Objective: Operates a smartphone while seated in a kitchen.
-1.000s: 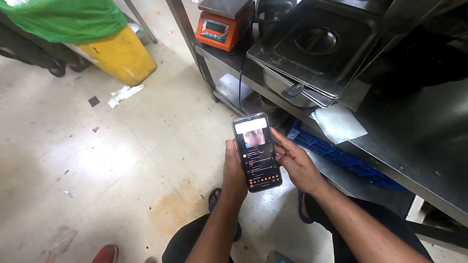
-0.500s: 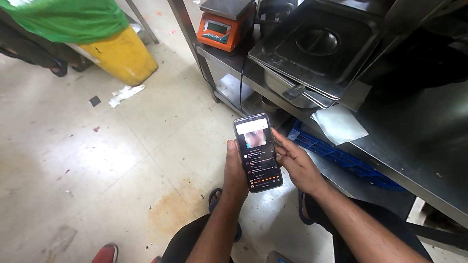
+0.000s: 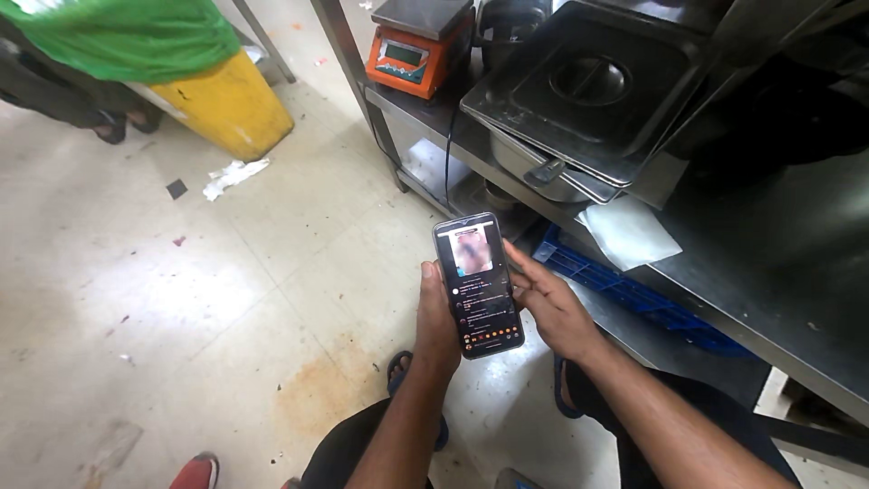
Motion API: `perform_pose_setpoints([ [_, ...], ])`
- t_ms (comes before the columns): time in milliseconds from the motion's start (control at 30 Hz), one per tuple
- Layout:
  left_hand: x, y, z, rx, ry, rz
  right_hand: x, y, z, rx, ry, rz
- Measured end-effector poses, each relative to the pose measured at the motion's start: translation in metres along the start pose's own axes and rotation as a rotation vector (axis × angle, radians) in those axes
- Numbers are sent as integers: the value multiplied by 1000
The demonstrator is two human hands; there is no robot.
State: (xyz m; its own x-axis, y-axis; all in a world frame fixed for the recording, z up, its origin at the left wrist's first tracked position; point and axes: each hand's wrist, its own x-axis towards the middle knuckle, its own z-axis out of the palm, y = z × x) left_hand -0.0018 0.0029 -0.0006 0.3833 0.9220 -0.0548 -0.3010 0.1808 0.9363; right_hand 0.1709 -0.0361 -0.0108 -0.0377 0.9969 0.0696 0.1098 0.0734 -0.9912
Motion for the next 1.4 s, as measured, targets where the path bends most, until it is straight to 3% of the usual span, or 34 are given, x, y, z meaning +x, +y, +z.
perform_pose_setpoints([
  [333,-1,0,0,25,11,-10,0,3,-1,-6,-3,-39],
  [600,-1,1,-1,19,4,11,1,-4,1,-29,13,64],
  [1400,-2,0,-1,29,6,6,0,0,2,37,5,14],
])
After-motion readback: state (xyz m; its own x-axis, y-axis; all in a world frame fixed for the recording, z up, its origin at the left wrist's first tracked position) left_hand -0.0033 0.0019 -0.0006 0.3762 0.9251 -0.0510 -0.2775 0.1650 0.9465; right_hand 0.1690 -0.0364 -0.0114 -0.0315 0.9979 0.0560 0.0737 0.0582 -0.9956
